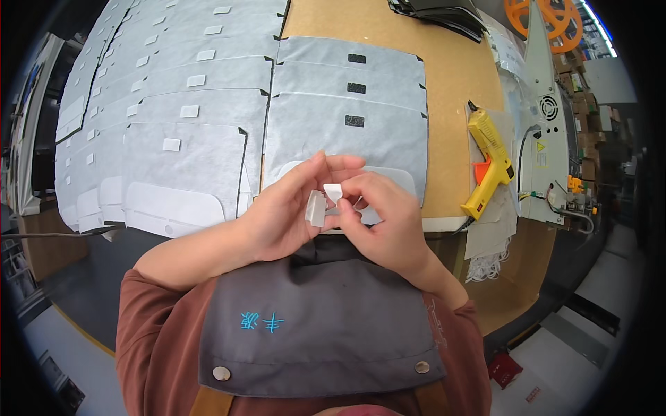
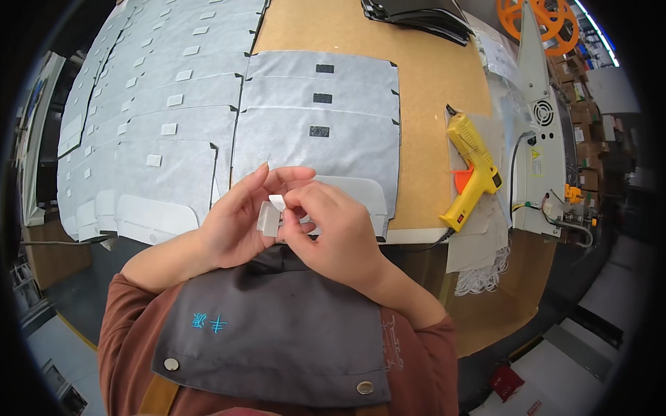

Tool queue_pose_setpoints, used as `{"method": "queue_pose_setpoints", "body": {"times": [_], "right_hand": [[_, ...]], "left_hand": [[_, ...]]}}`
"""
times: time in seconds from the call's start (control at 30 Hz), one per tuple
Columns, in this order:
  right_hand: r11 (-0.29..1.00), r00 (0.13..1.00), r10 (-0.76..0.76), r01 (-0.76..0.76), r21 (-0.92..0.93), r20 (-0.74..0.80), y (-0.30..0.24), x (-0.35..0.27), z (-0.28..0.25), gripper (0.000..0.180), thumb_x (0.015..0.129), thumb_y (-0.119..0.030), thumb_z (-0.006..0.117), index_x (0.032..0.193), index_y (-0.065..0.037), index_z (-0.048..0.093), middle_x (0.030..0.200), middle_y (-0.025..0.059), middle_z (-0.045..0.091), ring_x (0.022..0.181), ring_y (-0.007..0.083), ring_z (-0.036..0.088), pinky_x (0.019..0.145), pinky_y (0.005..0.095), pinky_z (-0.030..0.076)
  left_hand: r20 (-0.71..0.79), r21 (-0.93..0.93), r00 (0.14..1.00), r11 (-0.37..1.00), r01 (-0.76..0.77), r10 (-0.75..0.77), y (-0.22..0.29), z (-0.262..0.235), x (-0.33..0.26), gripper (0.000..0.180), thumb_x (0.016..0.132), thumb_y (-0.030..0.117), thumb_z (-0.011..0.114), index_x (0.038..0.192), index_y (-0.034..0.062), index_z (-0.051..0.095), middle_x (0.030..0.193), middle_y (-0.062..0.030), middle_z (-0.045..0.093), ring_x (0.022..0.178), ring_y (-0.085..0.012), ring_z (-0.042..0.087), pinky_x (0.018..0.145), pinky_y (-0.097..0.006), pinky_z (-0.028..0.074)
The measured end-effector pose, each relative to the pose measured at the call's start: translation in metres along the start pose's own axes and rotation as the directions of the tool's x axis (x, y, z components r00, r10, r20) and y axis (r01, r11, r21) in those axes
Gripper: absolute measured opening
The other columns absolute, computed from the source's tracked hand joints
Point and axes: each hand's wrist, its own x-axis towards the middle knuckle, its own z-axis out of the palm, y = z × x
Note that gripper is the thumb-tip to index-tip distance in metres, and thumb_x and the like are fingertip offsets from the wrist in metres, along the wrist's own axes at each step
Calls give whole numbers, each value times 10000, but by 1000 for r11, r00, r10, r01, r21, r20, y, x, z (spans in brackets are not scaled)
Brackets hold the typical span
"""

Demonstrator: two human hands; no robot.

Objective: The person uses a yellow hot glue gun to apply adhesive to small white rectangular pieces on a large grey fabric sheet. They then pick up a black fabric piece and place it onto the glued areas, pressing it down to secure it. The process is repeated for multiple sections of the fabric sheet.

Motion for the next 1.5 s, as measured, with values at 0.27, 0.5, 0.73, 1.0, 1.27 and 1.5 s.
{"method": "queue_pose_setpoints", "body": {"times": [0.27, 0.5, 0.73, 1.0, 1.27, 1.5], "right_hand": [[942, 920, 276, -316, 110, 277, 8, 12, -29, 59, 848, -27, 634, 888, 13, 620, 736, 40, 630, 664, 74, 606, 589, 230, 485], [674, 783, 506, -621, 401, 361, 19, 22, -31, 155, 910, -139, 692, 939, 10, 665, 780, 16, 661, 725, 47, 613, 649, 211, 492], [764, 843, 519, -532, 365, 142, 31, 33, -28, 111, 917, -96, 689, 938, 6, 650, 799, 21, 660, 708, 62, 604, 665, 210, 501], [884, 885, 466, -465, 36, -7, 66, 72, -27, 204, 847, -195, 735, 828, -8, 656, 646, 10, 605, 588, 70, 519, 557, 252, 436], [875, 879, 477, -476, -95, -9, 89, 81, -25, 236, 832, -226, 738, 809, -9, 649, 603, 22, 582, 552, 99, 521, 529, 278, 423], [851, 853, 521, -516, -95, 32, 87, 81, -29, 214, 872, -206, 721, 816, -19, 634, 670, -52, 563, 622, 24, 438, 548, 210, 349]], "left_hand": [[-120, 602, 988, 798, -8, 101, 14, -10, -3, 229, 1002, 286, 583, 1057, 64, 594, 875, 43, 596, 700, -28, 490, 625, -191, 397], [-51, 764, 977, 638, -94, 205, 38, -9, 10, 97, 964, 131, 649, 972, 41, 616, 871, -16, 676, 835, -29, 615, 705, -180, 444], [-76, 814, 981, 580, -41, 177, 50, -10, 28, 143, 972, 177, 641, 957, 42, 599, 859, -9, 696, 754, -4, 581, 674, -179, 425], [261, 964, 789, -201, -176, 556, 61, -34, 58, 132, 889, 152, 669, 993, 106, 603, 812, -9, 618, 578, -154, 543, 532, -299, 442], [452, 861, 705, -474, -185, 546, 50, -59, 70, 205, 871, 146, 665, 1074, 168, 644, 882, -3, 606, 723, -181, 642, 566, -329, 511], [474, 813, 745, -560, -163, 470, 49, -59, 67, 303, 877, 142, 651, 1156, 259, 674, 945, 31, 598, 779, -151, 637, 584, -298, 526]]}}
